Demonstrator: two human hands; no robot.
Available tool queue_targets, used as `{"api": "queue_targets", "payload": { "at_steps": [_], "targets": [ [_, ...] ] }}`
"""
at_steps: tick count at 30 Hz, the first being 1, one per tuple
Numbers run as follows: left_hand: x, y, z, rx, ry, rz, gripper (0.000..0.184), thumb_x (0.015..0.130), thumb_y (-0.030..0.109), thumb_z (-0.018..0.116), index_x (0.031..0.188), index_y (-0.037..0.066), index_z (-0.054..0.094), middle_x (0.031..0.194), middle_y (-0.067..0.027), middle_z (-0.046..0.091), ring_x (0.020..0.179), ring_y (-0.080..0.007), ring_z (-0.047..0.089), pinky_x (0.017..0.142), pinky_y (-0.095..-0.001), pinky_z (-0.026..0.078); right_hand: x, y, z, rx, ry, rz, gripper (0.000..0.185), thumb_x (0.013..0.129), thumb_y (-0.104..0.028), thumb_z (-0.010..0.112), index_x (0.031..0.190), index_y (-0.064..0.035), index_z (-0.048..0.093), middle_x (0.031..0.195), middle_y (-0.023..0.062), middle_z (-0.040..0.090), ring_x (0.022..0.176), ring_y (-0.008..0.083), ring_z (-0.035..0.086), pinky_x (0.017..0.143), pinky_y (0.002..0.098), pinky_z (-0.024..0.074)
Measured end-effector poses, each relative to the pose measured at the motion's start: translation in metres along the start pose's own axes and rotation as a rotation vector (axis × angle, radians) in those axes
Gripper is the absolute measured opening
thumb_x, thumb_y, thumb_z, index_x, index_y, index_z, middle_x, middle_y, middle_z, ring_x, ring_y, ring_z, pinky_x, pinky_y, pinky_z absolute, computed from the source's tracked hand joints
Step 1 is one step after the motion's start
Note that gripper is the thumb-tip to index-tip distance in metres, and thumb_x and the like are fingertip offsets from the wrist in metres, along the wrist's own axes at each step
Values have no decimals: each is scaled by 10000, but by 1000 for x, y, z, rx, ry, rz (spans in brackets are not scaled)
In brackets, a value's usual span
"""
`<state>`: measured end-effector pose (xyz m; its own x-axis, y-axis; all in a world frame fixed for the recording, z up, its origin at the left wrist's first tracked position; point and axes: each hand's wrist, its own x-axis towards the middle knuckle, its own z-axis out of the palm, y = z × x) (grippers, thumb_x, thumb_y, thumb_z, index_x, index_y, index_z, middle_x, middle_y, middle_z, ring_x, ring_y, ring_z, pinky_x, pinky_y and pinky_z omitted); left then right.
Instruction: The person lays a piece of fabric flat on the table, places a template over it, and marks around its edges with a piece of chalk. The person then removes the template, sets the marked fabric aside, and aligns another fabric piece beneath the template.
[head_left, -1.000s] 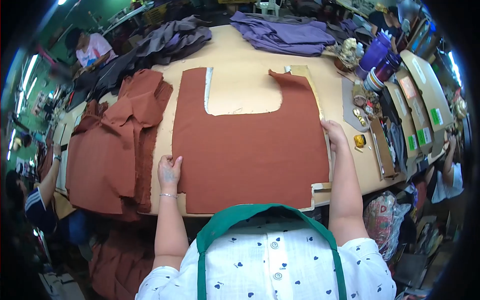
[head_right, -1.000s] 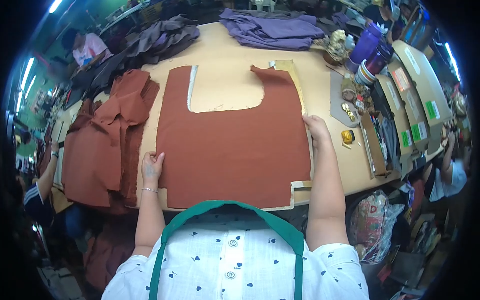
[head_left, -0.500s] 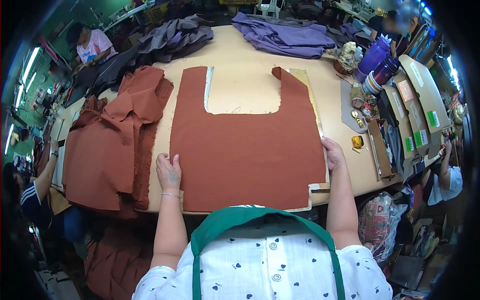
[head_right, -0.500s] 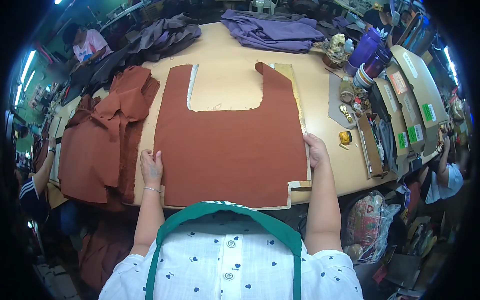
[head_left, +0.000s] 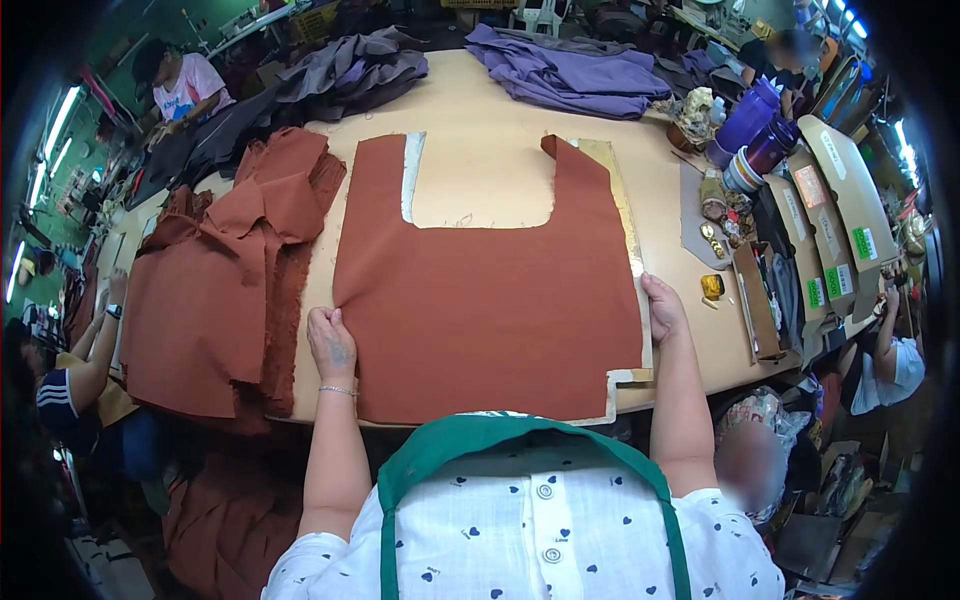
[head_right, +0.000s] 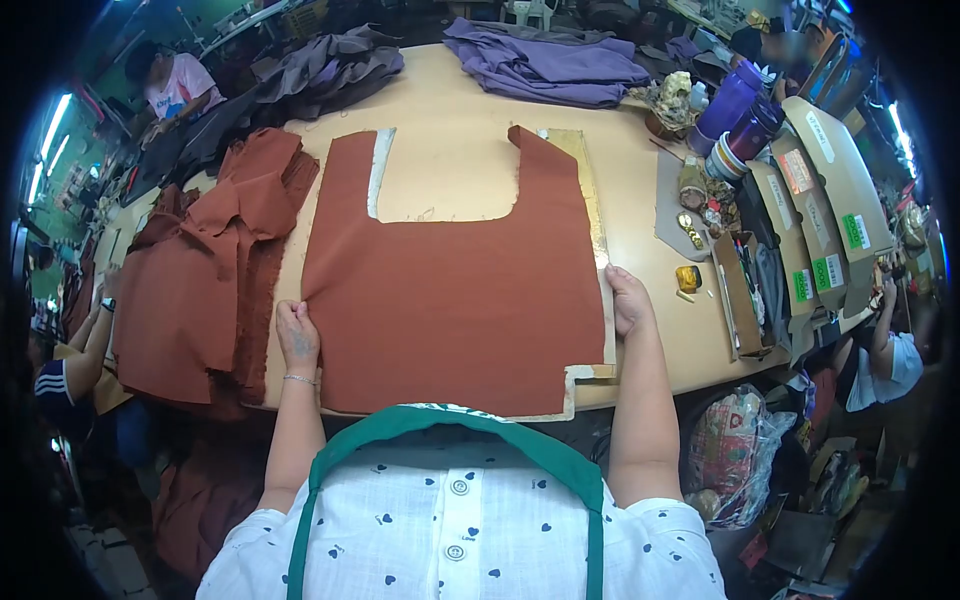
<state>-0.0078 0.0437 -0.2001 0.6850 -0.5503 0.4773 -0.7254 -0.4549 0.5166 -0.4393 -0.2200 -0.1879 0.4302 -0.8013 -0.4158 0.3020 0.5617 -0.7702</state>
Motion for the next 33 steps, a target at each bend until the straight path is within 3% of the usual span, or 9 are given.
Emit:
{"api": "queue_targets", "payload": {
  "at_steps": [6, 7, 10, 13, 17, 25, 28, 31, 33],
  "targets": [
    [7, -17, -18, -146, -126, -52, 186, 864, 153, 495, 821, 8, 387, 736, -172, 496, 689, -338, 507, 630, -407, 400, -7, 2, -3, 11, -84, -30, 209, 867, -71, 461, 1073, -41, 472, 986, 82, 565, 873, 185, 579, 776, 333, 490],
    [10, -8, -29, -182, -242, -164, 267, 810, 197, 591, 869, 1, 420, 781, -172, 528, 709, -320, 530, 647, -389, 420, -10, 1, 1, -3, -113, -34, 235, 863, -58, 460, 1097, -48, 461, 999, 83, 560, 879, 185, 579, 775, 332, 491],
    [12, -16, -28, -64, -242, 16, 404, 729, 232, 685, 958, -8, 454, 858, -179, 565, 764, -305, 567, 683, -357, 452, -21, 1, 15, -51, -99, -64, 319, 850, -27, 456, 1166, -57, 419, 1035, 84, 550, 900, 181, 577, 782, 325, 487],
    [10, -6, -34, -216, -288, -62, 497, 686, 233, 721, 1046, 4, 466, 935, -187, 579, 841, -306, 584, 730, -343, 466, -28, -1, 12, -49, -104, -200, 376, 852, -24, 459, 1221, -50, 389, 1075, 91, 547, 921, 172, 572, 790, 307, 480],
    [6, 8, -42, -147, -251, -46, 584, 680, 268, 723, 1139, 41, 441, 1019, -190, 574, 907, -326, 573, 765, -353, 461, -46, -42, -6, -103, -59, -404, 440, 860, -49, 480, 1277, -22, 342, 1134, 83, 537, 962, 150, 557, 826, 271, 451],
    [3, 3, -37, -86, -205, -9, 706, 671, 335, 718, 1231, 63, 387, 1098, -214, 528, 983, -355, 530, 814, -369, 435, -68, -132, -28, -207, 47, -834, 354, 881, -103, 485, 1214, -8, 416, 1108, 69, 544, 985, 129, 523, 854, 256, 408],
    [7, 0, -31, 100, -136, -43, 692, 670, 323, 716, 1238, 93, 394, 1187, -190, 466, 1102, -332, 453, 862, -384, 409, -65, -137, -20, -179, 156, -976, 347, 882, -99, 486, 1208, -5, 420, 1112, 72, 543, 988, 129, 518, 849, 260, 405],
    [12, 60, -39, 382, -48, 26, 670, 664, 316, 716, 1232, 131, 413, 1258, -155, 396, 1205, -305, 342, 904, -438, 371, -65, -130, 1, -184, 258, -1133, 350, 881, -98, 490, 1210, -1, 417, 1125, 75, 535, 995, 128, 509, 856, 255, 390],
    [15, 90, -24, 215, -150, 414, 636, 681, 358, 690, 1227, 160, 430, 1328, -100, 331, 1274, -277, 234, 929, -526, 312, -68, -126, 12, -236, 323, -1236, 353, 882, -98, 492, 1211, 2, 415, 1133, 75, 530, 1000, 126, 503, 866, 252, 376]
  ]
}}
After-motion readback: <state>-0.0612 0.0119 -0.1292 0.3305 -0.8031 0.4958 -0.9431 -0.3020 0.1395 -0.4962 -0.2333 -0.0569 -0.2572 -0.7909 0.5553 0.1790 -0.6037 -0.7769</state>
